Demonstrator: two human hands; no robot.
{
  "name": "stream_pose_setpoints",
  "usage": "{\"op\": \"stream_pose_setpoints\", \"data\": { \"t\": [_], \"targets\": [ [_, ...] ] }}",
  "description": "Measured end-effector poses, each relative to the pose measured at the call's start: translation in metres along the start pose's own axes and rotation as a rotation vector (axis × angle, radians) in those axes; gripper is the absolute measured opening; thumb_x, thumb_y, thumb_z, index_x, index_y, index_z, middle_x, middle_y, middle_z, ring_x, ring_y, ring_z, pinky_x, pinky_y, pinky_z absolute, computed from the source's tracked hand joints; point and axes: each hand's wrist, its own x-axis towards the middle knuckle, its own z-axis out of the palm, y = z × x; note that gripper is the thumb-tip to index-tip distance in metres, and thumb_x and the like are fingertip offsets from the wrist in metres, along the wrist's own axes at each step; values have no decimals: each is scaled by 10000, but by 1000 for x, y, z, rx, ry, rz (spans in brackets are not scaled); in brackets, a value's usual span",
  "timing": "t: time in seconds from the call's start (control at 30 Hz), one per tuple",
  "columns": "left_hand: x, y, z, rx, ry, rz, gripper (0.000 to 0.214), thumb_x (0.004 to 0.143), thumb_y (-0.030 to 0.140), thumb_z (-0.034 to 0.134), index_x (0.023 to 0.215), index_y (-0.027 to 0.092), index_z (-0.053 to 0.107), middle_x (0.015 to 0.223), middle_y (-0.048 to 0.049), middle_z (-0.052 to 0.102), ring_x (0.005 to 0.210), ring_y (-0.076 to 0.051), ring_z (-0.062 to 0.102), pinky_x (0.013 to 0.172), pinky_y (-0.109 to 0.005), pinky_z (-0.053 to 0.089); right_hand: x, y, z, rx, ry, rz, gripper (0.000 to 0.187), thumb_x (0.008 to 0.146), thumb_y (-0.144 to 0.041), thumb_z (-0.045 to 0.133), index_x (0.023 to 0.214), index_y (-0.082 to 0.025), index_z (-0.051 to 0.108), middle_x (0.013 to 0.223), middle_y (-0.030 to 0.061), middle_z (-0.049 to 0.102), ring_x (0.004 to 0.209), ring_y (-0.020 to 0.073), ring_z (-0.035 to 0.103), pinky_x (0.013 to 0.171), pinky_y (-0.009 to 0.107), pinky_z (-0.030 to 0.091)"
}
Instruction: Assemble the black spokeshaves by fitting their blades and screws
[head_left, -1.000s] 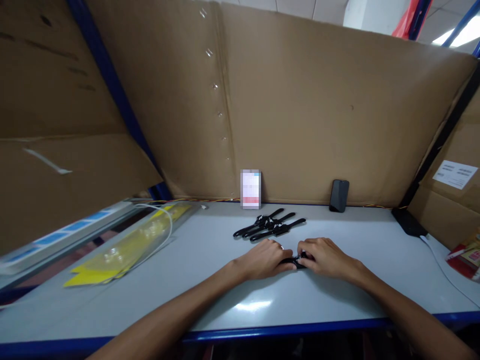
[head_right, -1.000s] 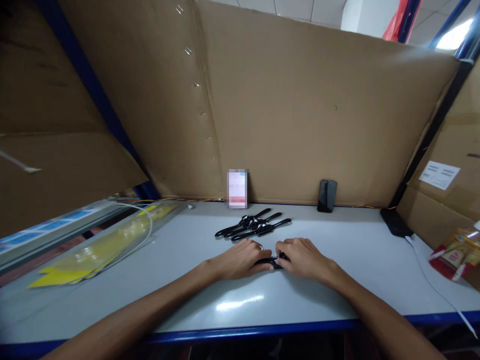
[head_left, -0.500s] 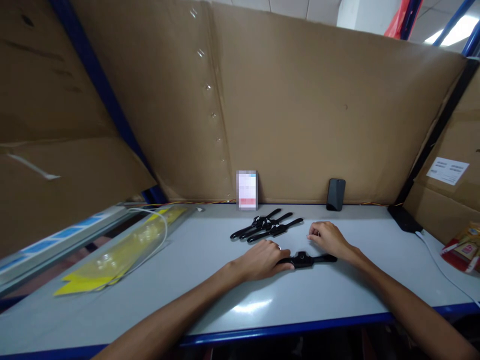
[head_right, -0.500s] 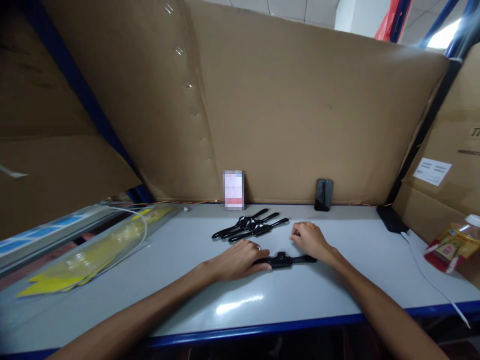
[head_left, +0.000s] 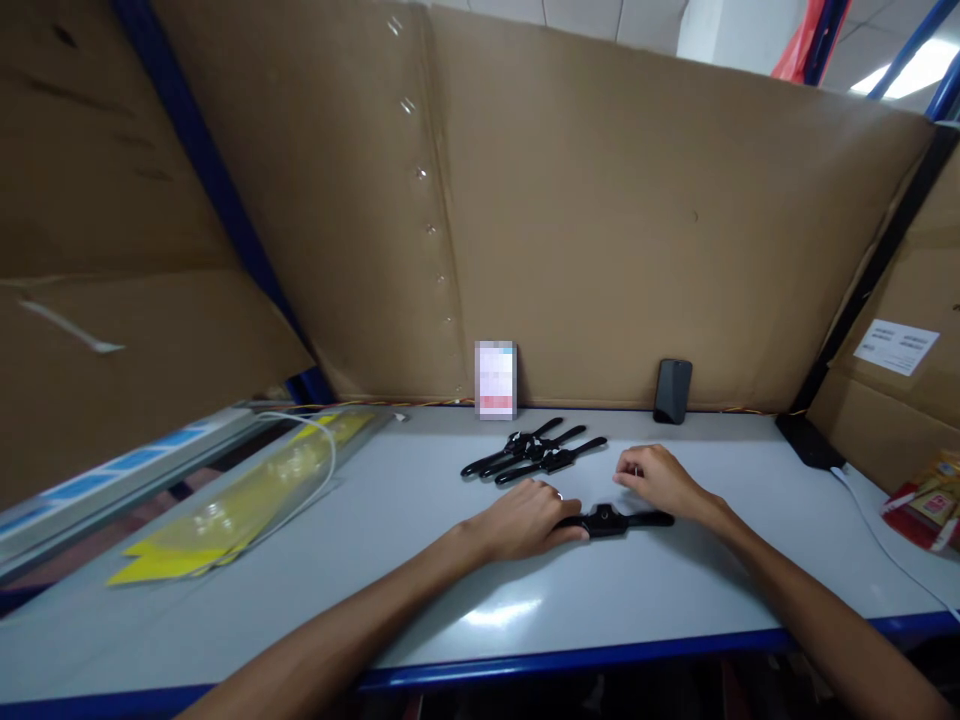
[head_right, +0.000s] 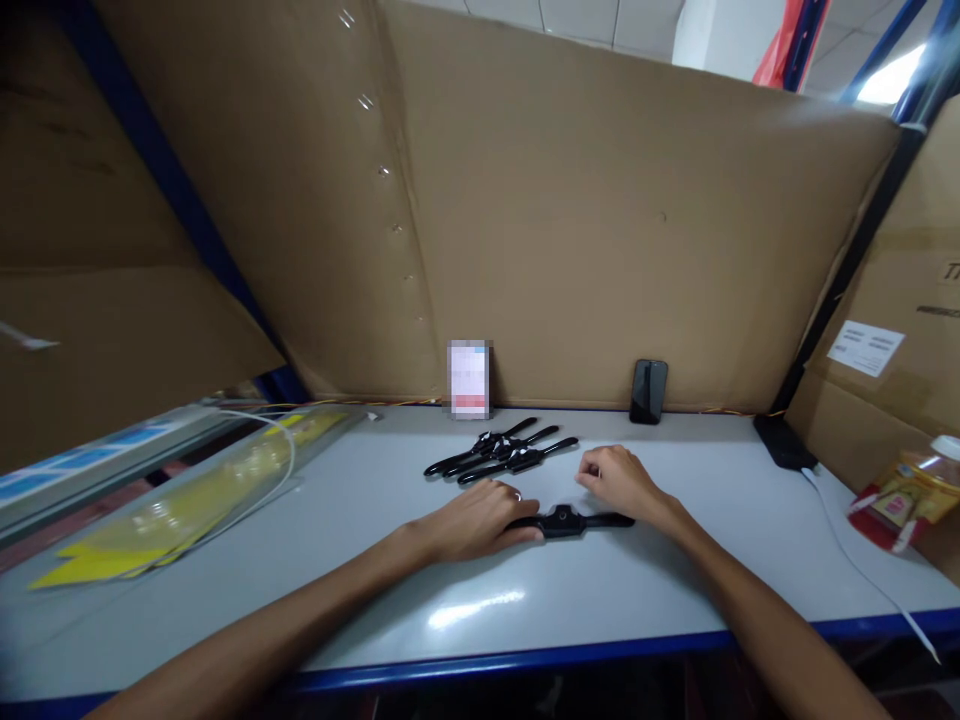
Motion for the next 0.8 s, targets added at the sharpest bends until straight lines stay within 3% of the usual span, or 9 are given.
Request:
{"op": "stream_pose_setpoints", "data": {
  "t": [0.2, 0.3, 0.47, 0.57, 0.7, 0.8],
  "targets": [
    [0, 3, -6, 40, -23, 5, 475, 1066, 540, 391, 940, 185, 681, 726, -67, 687, 668, -232, 663, 609, -296, 389, -4, -9, 7, 205, -261, -105, 134, 791, -269, 757, 888, -178, 735, 728, -19, 653, 664, 129, 549, 624, 230, 356],
    [0, 3, -6, 59, -36, -7, 456, 1060, 537, 410, 948, 188, 682, 747, -74, 700, 686, -244, 676, 607, -300, 390, 1, -4, 16, 367, -272, -61, 96, 789, -252, 711, 769, -163, 682, 639, -34, 599, 608, 119, 505, 586, 227, 348],
    [0, 1, -3, 36, 1, 3, 507, 1061, 565, 372, 934, 183, 681, 724, -72, 683, 664, -238, 668, 624, -303, 406, 10, 8, 21, 608, -277, 55, 207, 762, -364, 698, 720, -174, 626, 565, -45, 527, 529, 117, 447, 530, 244, 333],
    [0, 1, -3, 19, 0, 6, 523, 1063, 571, 359, 905, 184, 674, 711, -65, 671, 651, -228, 657, 627, -302, 405, 15, 19, 9, 667, -188, 103, 295, 775, -455, 682, 709, -178, 605, 540, -43, 490, 511, 114, 409, 517, 254, 294],
    [0, 1, -4, 13, -20, 3, 517, 1065, 564, 365, 888, 185, 669, 707, -61, 666, 644, -221, 641, 610, -304, 386, 21, 47, -13, 577, 48, 153, 347, 767, -494, 681, 659, -179, 583, 525, -38, 465, 515, 113, 389, 525, 264, 269],
    [0, 1, -3, -17, -7, 9, 539, 1067, 571, 344, 880, 184, 669, 695, -61, 654, 630, -217, 627, 603, -308, 382, 25, 68, -19, 533, 99, 210, 351, 746, -475, 705, 621, -171, 580, 502, -32, 459, 497, 110, 379, 527, 274, 263]
  ]
}}
